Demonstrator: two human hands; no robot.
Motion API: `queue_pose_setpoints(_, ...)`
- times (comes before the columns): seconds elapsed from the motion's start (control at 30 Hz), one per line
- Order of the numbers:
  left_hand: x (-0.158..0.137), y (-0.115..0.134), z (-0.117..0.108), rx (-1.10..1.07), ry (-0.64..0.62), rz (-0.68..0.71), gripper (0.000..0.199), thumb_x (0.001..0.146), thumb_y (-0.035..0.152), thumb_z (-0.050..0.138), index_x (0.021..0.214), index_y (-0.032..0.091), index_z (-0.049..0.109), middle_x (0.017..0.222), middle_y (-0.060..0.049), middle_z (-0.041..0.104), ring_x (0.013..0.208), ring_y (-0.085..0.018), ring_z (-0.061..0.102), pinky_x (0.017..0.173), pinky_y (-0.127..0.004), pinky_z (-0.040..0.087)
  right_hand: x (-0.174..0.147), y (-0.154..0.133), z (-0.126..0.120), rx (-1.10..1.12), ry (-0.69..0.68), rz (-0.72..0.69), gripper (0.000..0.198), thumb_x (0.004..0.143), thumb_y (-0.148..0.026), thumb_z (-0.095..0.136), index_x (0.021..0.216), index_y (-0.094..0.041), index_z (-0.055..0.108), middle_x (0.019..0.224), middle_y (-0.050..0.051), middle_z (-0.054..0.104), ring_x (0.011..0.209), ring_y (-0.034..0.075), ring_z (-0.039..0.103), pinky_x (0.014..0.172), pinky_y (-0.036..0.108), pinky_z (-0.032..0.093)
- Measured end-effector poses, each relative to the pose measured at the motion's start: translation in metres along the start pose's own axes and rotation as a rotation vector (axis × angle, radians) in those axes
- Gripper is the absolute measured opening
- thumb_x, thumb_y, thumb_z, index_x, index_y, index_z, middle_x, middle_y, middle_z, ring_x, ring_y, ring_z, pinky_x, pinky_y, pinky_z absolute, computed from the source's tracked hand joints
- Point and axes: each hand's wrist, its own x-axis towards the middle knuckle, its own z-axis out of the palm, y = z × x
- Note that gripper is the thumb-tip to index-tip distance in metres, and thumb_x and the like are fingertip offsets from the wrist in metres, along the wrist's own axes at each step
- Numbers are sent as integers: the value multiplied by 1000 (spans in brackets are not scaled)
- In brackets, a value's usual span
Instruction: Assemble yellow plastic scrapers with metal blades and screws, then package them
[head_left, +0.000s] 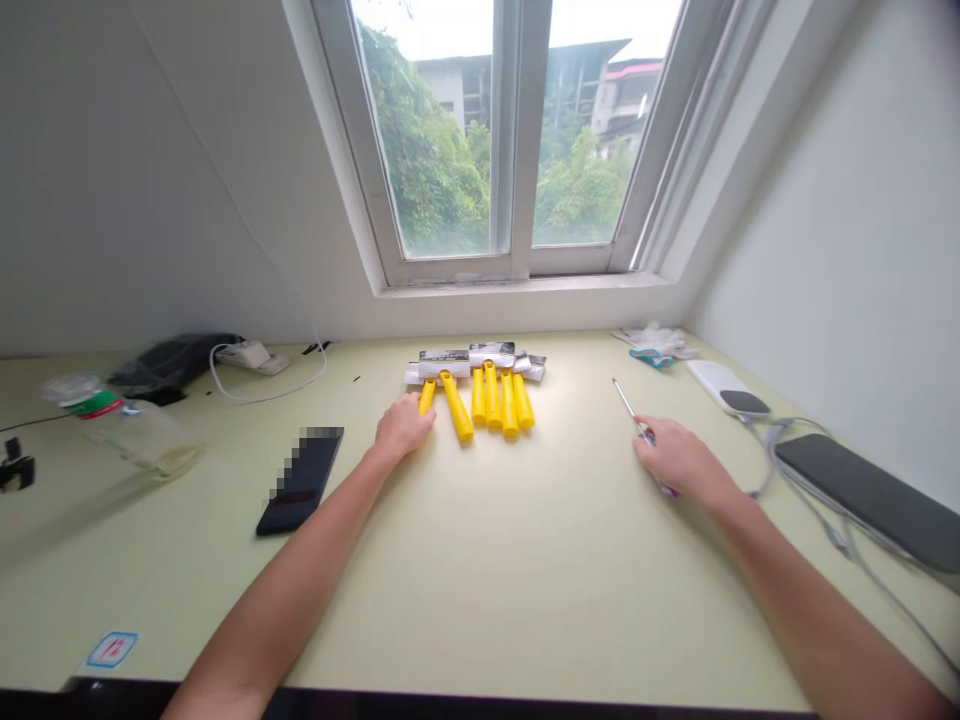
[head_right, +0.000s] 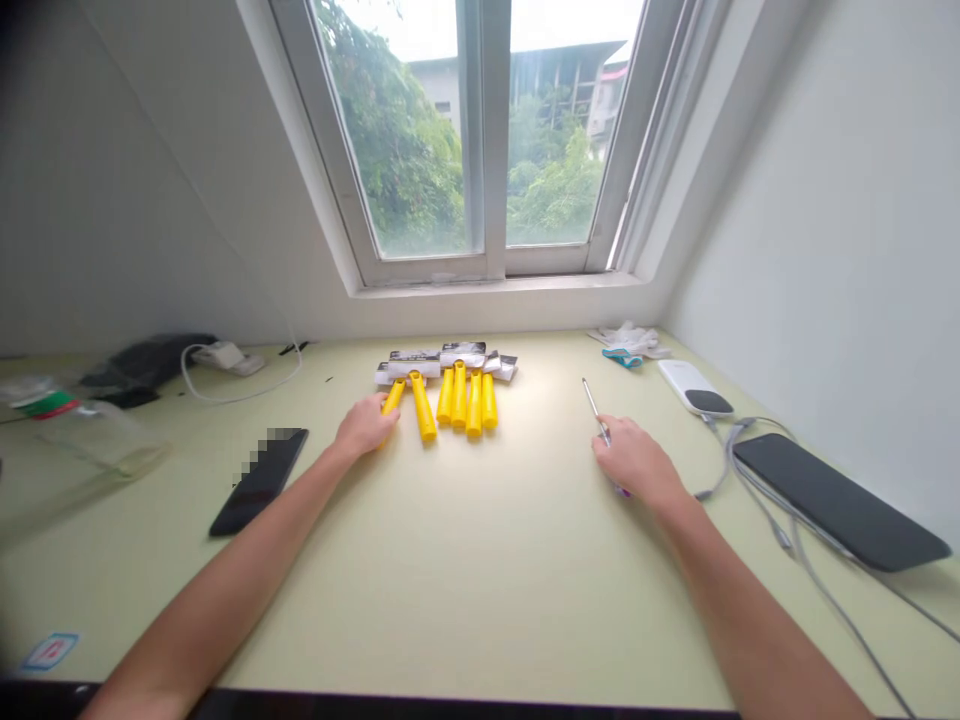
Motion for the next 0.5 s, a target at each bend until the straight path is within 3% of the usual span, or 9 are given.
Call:
queue_pose_setpoints(0.3, -13, -31, -15, -60, 166, -100, 37, 83, 33, 48, 114, 16, 61, 115, -18, 64, 100, -36, 64, 82, -44, 48, 2, 1, 5, -52, 1, 32, 50, 86, -35, 42, 129, -13, 57, 123, 14, 62, 105, 27, 62, 84, 34, 45)
queue_pose_setpoints(0.5, -7, -44, -28, -224, 301, -166, 38, 84, 30, 49, 117, 14, 59, 113, -18, 64, 104, -34, 62, 87, -44, 48, 2, 1, 8, -89, 14, 31, 49, 89, -37, 38, 128, -15, 56, 123, 13, 63, 105, 26, 63, 84, 34, 46)
